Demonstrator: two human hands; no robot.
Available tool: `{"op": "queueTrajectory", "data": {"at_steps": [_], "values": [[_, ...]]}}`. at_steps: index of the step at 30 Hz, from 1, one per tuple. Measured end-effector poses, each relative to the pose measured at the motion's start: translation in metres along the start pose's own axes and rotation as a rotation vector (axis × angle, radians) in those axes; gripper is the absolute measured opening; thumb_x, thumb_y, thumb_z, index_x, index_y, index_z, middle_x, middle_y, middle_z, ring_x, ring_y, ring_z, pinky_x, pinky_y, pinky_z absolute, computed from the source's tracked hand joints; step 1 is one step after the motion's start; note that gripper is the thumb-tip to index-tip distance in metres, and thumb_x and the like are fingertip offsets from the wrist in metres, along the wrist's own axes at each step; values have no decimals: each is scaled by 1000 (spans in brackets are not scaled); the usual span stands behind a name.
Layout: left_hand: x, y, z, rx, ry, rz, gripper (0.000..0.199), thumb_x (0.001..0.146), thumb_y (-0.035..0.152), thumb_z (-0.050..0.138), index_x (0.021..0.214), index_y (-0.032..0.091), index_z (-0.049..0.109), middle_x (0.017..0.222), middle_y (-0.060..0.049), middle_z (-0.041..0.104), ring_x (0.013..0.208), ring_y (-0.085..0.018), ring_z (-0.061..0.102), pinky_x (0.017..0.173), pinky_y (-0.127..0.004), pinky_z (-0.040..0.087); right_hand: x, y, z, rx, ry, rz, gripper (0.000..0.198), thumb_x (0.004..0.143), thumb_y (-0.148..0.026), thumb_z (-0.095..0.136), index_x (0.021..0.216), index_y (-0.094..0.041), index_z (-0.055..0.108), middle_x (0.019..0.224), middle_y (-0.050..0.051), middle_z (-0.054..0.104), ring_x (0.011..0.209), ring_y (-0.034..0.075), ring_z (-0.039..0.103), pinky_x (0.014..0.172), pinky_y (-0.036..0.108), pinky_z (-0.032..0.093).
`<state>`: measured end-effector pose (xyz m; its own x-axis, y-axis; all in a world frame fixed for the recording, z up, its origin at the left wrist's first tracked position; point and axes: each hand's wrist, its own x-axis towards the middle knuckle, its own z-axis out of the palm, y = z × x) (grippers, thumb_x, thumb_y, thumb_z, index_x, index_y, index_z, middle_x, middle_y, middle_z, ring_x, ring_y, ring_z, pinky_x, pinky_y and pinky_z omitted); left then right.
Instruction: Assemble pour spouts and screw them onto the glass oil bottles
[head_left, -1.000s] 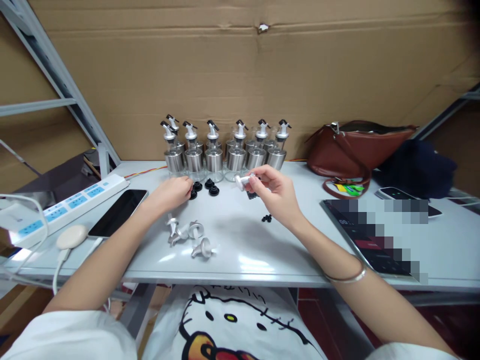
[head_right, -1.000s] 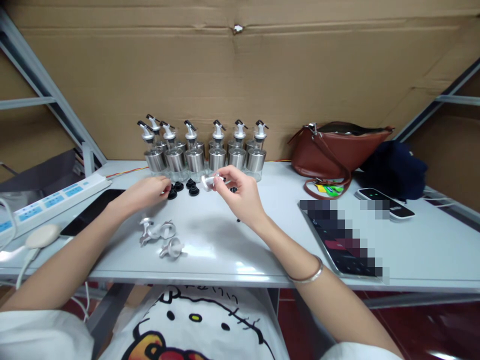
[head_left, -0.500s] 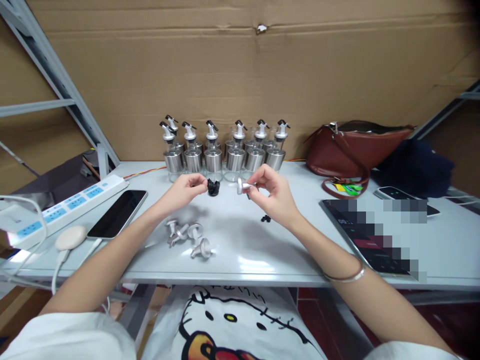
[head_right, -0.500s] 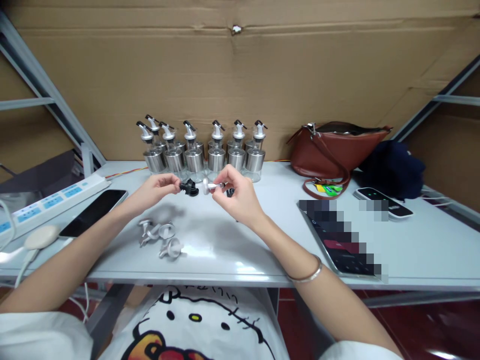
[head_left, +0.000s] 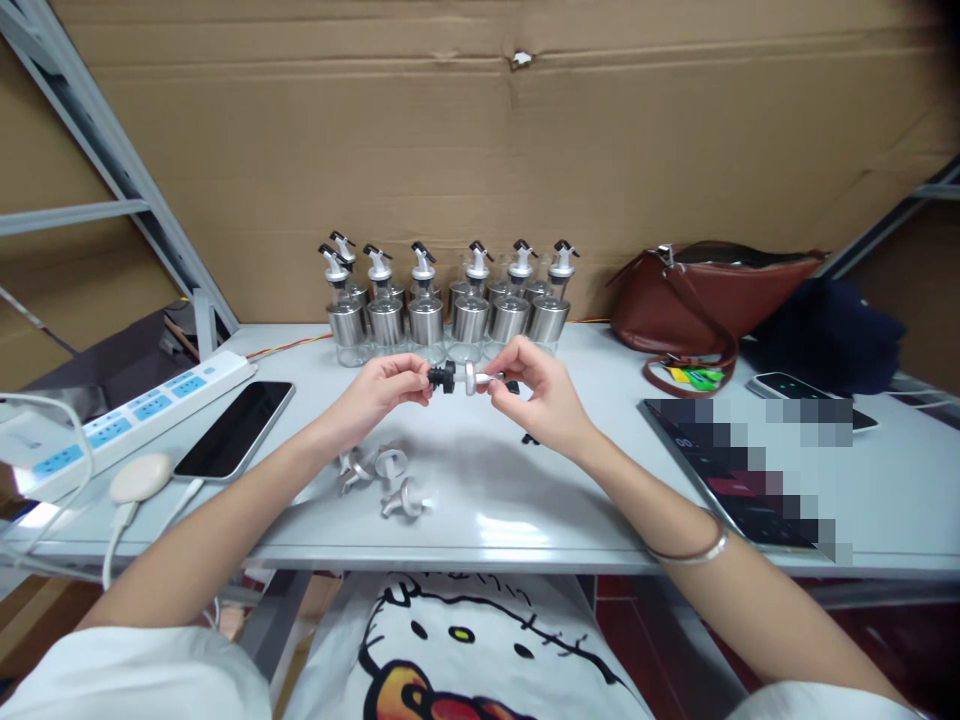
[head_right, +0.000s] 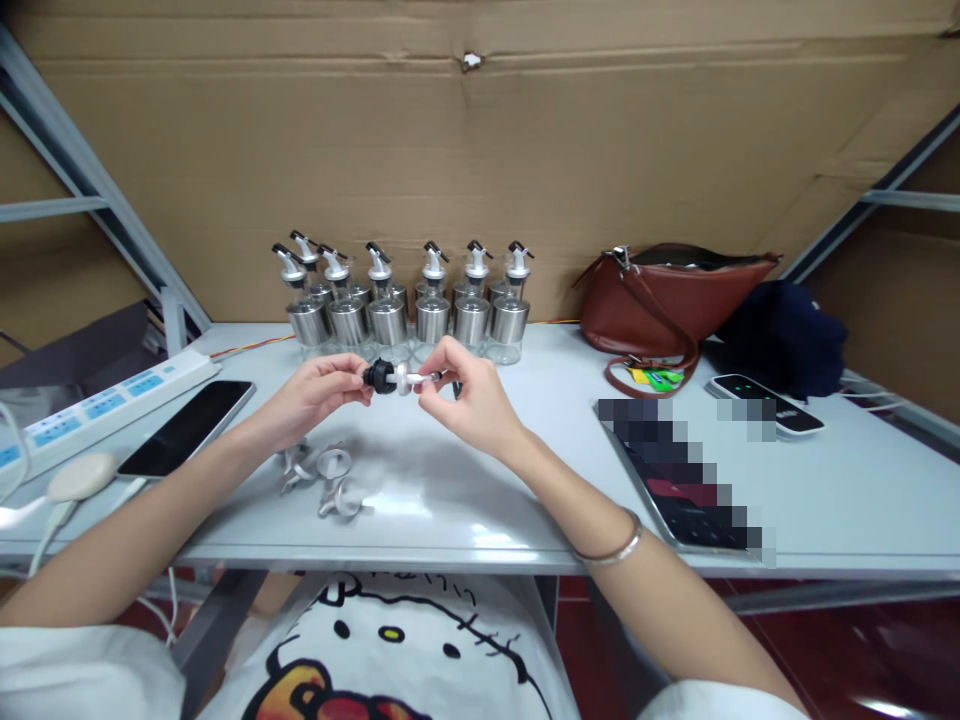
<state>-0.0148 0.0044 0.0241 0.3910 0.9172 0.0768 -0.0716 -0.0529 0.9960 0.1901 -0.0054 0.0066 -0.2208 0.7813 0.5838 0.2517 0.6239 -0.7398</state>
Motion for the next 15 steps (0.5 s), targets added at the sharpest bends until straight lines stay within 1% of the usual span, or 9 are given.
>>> {"op": "queueTrajectory", "data": {"at_steps": [5,10,15], "values": [[0,-1,-1,-2,-2,2,13,63,23,68,64,14,58,62,1,59,64,-11,53,69,-25,43,-1,-1,0,-3,-11,-40,9,73,-18,56,76,-20,48,74,2,62,68,16,64,64,30,52],[1,-1,-2,-3,-2,-10,14,63,23,68,63,14,57,61,2,59,64,-11,53,69,-25,42,-1,0,-1,-2,-35,-74,11,72,-16,57,75,-20,48,75,2,64,66,14,62,65,28,52],[1,0,-2,12,-9,-24,14,63,23,67,63,14,57,63,2,58,64,-11,53,70,-27,42,-2,1,0,-27,-20,-95,10,72,-17,59,75,-20,50,75,2,65,66,14,62,65,28,52]]}}
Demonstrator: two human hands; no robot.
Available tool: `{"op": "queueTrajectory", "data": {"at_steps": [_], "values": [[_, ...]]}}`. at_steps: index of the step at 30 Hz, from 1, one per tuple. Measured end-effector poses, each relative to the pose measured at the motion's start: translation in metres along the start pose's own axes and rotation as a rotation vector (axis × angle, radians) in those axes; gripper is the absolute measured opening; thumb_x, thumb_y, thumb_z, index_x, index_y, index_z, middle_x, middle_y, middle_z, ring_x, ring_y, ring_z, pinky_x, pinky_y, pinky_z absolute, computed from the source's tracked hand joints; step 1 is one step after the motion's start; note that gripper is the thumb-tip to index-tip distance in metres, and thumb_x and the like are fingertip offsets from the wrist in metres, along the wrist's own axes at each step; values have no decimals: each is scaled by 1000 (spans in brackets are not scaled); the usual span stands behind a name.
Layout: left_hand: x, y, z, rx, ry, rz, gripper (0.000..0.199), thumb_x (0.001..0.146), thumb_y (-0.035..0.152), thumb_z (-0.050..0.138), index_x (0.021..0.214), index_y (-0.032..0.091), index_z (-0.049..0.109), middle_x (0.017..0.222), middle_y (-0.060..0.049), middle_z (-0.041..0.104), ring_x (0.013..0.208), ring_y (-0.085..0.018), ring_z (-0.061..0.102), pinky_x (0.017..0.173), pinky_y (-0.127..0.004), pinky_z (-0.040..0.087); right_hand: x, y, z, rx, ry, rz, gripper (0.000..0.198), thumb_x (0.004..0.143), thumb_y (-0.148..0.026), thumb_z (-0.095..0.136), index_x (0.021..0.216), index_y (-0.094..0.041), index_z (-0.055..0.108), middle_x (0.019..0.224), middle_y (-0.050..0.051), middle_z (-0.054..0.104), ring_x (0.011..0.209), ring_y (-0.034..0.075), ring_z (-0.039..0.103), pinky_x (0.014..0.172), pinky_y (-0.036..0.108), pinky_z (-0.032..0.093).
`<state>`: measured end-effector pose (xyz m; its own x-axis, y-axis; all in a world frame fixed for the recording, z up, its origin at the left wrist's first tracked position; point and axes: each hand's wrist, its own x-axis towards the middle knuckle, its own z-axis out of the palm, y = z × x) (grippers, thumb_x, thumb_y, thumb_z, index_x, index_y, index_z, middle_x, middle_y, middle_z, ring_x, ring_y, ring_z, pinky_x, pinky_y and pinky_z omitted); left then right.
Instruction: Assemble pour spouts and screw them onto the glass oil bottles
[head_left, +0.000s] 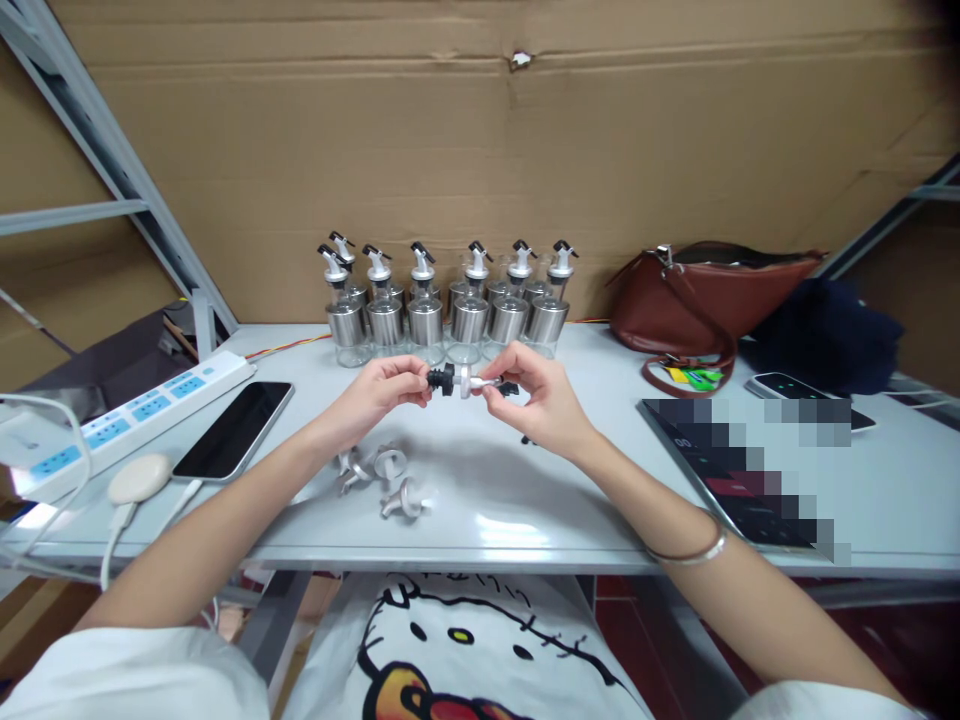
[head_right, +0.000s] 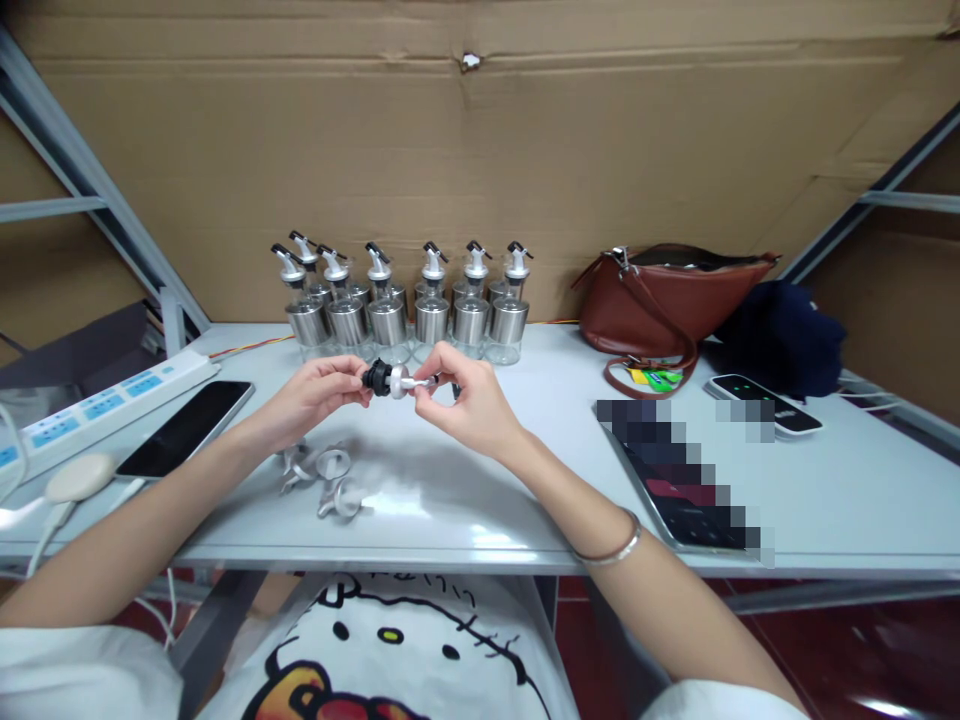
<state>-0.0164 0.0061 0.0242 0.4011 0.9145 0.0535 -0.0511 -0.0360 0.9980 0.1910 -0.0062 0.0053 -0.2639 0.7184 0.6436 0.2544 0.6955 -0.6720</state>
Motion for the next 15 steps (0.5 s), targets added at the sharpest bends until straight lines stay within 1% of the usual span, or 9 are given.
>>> {"op": "queueTrajectory", "data": {"at_steps": [4,8,15], "values": [[0,1,-1,20,-14,-15,14,63,24,66,63,14,57,65,1,57,64,-11,52,71,-28,42,0,-1,0,-24,8,-12,8,73,-18,59,74,-21,51,76,2,66,66,14,63,64,28,52],[0,0,-2,32,-43,-16,13,63,25,66,65,14,58,66,1,57,65,-12,52,72,-28,42,1,-2,0,-32,0,-53,9,73,-17,58,72,-21,51,76,2,68,68,15,64,66,29,51],[0,-2,-3,50,-44,1,14,64,26,66,65,15,58,66,2,56,66,-12,52,74,-29,42,0,-1,0,-81,-66,-80,10,71,-13,57,69,-20,51,71,1,66,68,15,63,64,27,49]]}}
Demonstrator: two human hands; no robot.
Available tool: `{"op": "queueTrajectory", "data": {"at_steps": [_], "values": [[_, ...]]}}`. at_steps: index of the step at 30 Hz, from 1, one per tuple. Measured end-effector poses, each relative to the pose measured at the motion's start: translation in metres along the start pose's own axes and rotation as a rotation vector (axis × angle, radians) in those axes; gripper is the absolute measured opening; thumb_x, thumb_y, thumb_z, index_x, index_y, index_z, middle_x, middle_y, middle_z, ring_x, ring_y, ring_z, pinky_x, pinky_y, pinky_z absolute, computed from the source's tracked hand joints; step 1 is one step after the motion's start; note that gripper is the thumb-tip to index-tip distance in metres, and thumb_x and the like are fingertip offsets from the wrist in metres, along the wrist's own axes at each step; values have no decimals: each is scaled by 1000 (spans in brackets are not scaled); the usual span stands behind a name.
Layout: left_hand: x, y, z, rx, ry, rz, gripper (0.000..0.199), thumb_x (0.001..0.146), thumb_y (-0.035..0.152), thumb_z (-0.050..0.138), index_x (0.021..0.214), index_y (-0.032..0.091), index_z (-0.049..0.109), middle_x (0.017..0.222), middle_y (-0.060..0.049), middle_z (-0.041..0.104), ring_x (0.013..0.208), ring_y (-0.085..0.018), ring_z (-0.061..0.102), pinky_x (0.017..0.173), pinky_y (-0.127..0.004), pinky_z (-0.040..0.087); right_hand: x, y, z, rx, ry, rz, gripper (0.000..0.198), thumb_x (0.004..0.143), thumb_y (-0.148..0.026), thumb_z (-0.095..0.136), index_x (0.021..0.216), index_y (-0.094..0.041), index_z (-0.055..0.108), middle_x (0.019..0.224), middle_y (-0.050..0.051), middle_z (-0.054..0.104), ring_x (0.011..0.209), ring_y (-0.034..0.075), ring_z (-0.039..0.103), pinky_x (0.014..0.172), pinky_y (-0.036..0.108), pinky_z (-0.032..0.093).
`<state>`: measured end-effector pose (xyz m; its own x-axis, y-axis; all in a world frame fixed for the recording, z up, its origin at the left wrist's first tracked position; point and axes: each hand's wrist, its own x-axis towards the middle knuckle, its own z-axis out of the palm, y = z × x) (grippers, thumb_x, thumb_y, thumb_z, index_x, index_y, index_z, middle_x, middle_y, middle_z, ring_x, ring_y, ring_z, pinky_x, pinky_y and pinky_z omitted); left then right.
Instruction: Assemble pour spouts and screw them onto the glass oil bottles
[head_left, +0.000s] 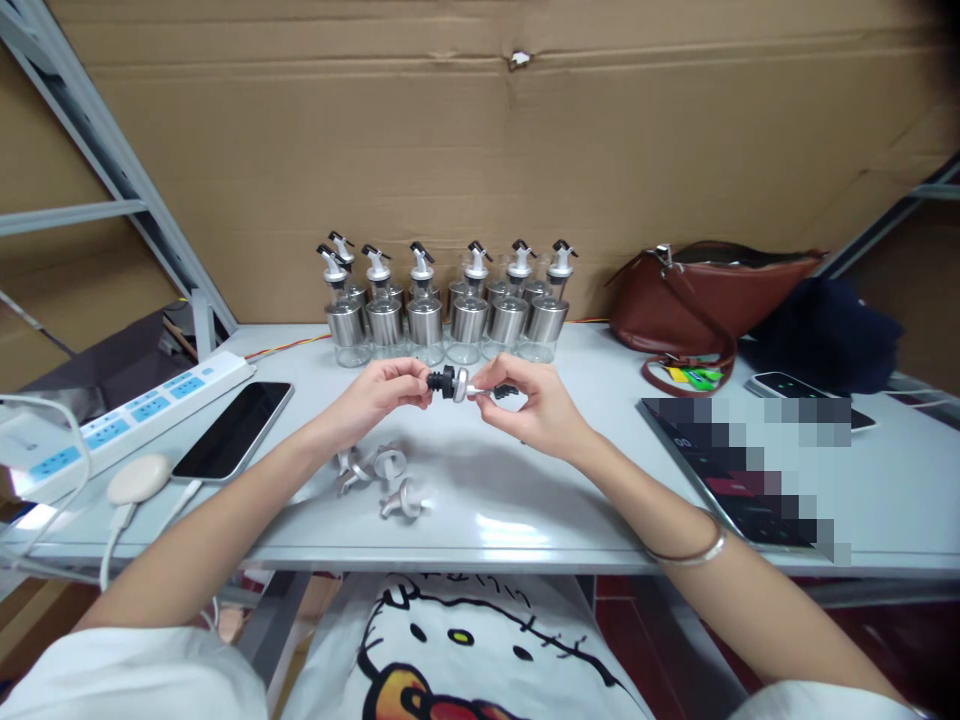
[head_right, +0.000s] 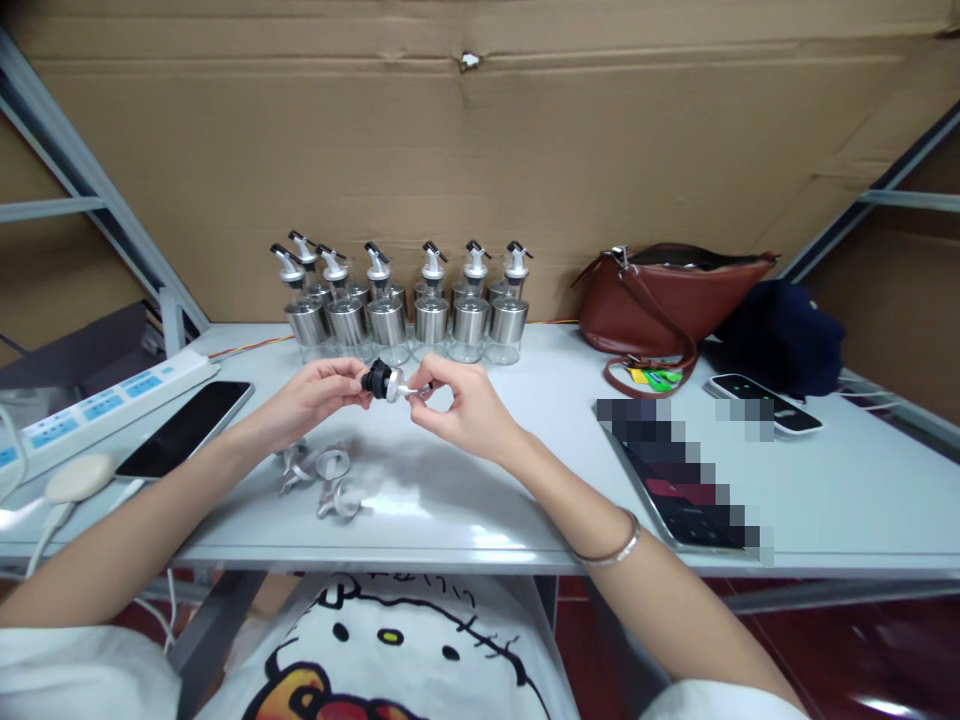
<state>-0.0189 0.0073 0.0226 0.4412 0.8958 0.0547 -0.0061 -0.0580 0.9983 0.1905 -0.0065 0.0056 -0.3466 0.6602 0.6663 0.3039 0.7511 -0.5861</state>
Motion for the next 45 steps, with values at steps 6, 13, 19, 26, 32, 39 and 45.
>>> {"op": "queueTrajectory", "data": {"at_steps": [6,13,19,26,32,39,45], "values": [[1,-2,-4,63,-8,-6,12,63,25,66,67,15,60,65,2,56,67,-12,52,76,-29,42,-1,2,-1,7,-17,-3,10,70,-13,57,67,-20,52,71,1,67,67,14,62,65,27,49],[0,-3,-5,119,-16,-13,13,63,28,64,69,16,61,67,1,59,68,-13,53,76,-30,42,1,-3,-2,59,-6,43,5,69,-15,59,67,-19,58,69,3,68,63,14,62,63,28,51],[-1,1,-1,236,27,28,13,63,27,62,67,16,57,66,2,57,69,-13,52,72,-27,39,0,0,-1,-7,-12,-15,6,69,-13,59,69,-19,60,70,2,69,65,15,64,63,27,52],[-3,-1,-1,311,18,66,17,66,30,62,70,16,53,66,3,50,63,-11,45,62,-25,33,-1,1,-2,-52,-3,-73,9,71,-12,58,70,-20,60,72,2,71,66,15,66,64,28,53],[-4,1,-3,387,-9,159,13,69,27,60,71,17,53,70,2,50,67,-12,45,64,-25,33,-1,1,-1,5,-2,-25,7,70,-13,59,71,-19,62,71,3,71,66,15,66,63,27,53],[-2,2,-2,278,-12,116,15,66,28,62,69,16,54,67,2,52,66,-12,48,66,-26,37,-1,0,-1,68,-15,13,5,72,-14,60,73,-19,63,76,4,72,67,15,66,67,29,55],[0,-2,-4,185,-22,100,15,67,29,63,70,16,57,67,1,58,68,-13,54,72,-28,42,-1,0,0,79,-23,-23,5,74,-14,61,76,-18,63,78,5,72,70,16,67,67,30,55]]}}
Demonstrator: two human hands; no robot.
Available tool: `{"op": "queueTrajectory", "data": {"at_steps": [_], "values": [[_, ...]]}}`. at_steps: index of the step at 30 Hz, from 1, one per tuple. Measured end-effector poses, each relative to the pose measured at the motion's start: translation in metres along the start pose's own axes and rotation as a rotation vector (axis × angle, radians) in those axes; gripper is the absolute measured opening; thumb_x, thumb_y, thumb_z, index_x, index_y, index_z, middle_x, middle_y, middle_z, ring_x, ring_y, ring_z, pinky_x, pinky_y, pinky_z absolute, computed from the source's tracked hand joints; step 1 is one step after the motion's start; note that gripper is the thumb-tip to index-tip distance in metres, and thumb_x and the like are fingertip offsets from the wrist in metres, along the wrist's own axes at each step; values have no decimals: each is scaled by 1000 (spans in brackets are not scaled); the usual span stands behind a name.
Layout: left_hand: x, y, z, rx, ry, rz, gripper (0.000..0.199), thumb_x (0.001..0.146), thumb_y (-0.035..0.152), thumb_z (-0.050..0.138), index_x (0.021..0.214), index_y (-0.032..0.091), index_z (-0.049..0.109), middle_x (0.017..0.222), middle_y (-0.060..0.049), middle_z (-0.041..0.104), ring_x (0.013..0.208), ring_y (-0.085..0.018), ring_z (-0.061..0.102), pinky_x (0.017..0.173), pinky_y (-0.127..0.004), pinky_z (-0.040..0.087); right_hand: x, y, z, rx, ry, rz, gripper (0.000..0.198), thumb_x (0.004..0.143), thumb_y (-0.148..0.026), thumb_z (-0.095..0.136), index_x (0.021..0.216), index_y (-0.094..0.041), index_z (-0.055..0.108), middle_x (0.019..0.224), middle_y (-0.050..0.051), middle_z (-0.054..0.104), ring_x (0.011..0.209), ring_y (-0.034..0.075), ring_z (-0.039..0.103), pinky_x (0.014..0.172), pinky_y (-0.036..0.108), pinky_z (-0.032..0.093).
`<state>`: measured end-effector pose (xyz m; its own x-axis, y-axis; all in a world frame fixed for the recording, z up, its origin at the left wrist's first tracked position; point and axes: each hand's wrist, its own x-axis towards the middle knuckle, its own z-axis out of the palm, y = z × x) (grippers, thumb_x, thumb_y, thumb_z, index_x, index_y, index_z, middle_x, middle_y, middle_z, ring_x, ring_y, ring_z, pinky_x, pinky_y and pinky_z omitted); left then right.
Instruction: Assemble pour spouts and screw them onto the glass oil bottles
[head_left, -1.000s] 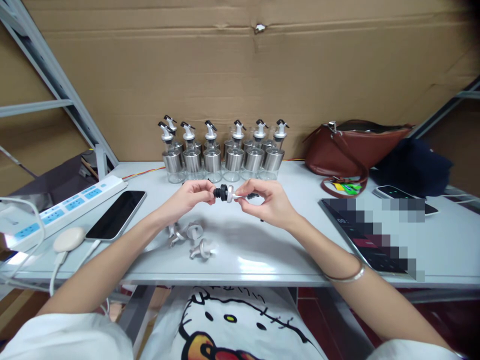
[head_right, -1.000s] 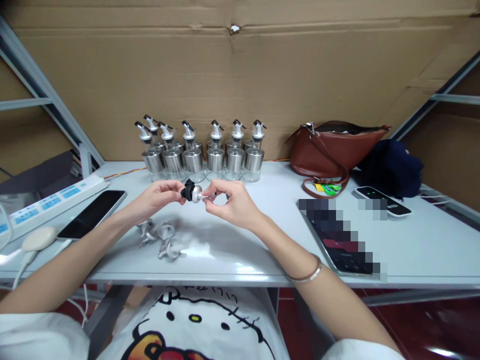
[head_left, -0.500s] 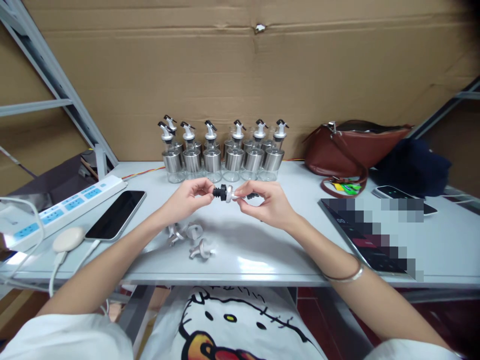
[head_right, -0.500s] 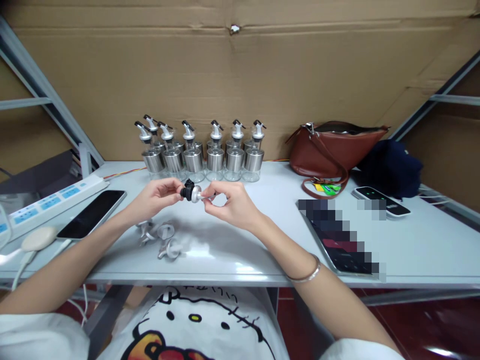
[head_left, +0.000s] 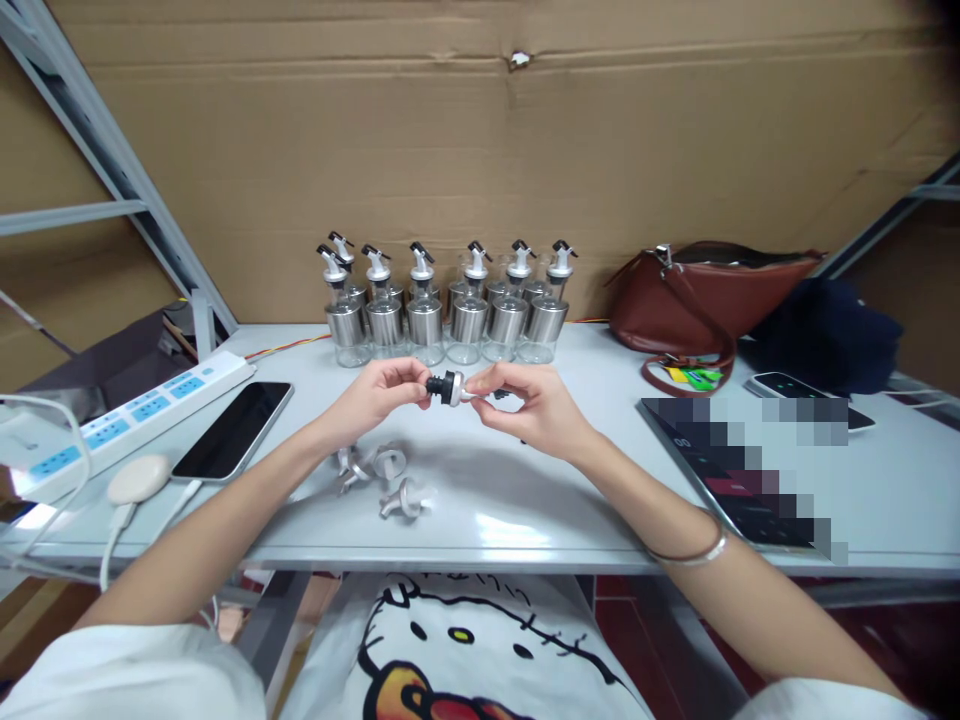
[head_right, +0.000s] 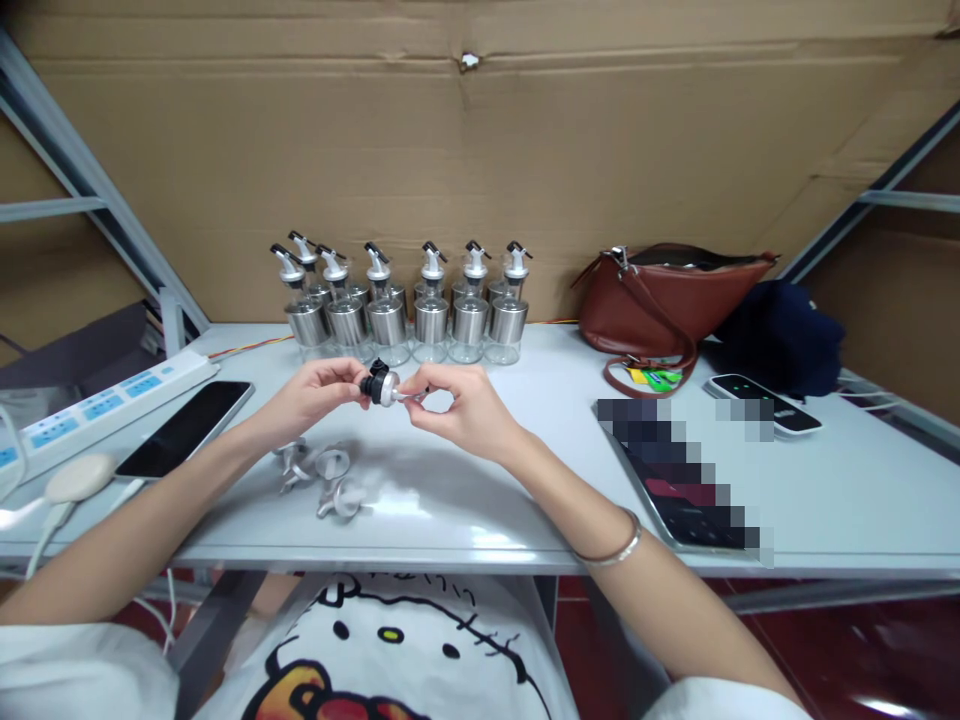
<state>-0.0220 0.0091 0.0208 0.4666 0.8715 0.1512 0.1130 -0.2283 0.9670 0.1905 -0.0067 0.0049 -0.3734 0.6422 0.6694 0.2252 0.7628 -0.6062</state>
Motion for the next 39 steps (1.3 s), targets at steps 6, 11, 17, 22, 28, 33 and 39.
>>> {"op": "queueTrajectory", "data": {"at_steps": [6,11,17,22,28,33,39], "values": [[0,-3,1,30,-5,0,16,68,29,64,70,16,56,67,1,58,68,-13,54,71,-27,41,-1,0,0,-28,-41,18,6,77,-20,65,73,-18,61,76,5,72,69,16,66,65,29,54],[0,-3,1,22,-29,0,17,67,28,65,71,15,55,68,2,57,68,-12,52,69,-26,39,-2,1,-1,-43,-57,39,8,79,-22,65,74,-16,62,76,5,72,67,15,65,63,27,52],[0,-4,0,28,-64,-5,17,68,26,66,71,15,53,68,1,56,68,-12,52,70,-27,39,-2,0,0,-33,-83,79,12,81,-25,65,76,-16,58,77,5,69,68,14,62,64,27,50],[1,-7,-6,-120,-183,113,23,71,29,66,66,16,48,69,0,56,68,-13,55,69,-28,42,-1,-4,3,45,-78,102,14,90,-31,54,92,-18,54,88,6,64,78,14,61,71,28,50],[1,-10,-1,-149,-136,163,25,74,32,72,80,15,55,77,0,58,69,-12,57,66,-26,45,1,-1,5,420,-179,293,30,90,-48,51,94,-18,51,85,2,57,74,12,58,73,30,51],[-3,-11,11,-148,-193,80,29,74,34,74,87,15,58,78,-1,62,72,-12,58,69,-26,45,2,1,6,520,-230,405,33,87,-51,54,88,-19,52,80,0,54,73,12,57,73,29,50],[-3,-10,15,-148,-122,24,26,68,30,76,78,14,58,73,0,61,69,-12,58,69,-26,46,4,2,8,394,-127,389,24,87,-43,54,90,-19,52,82,0,53,76,12,53,71,27,46]]}}
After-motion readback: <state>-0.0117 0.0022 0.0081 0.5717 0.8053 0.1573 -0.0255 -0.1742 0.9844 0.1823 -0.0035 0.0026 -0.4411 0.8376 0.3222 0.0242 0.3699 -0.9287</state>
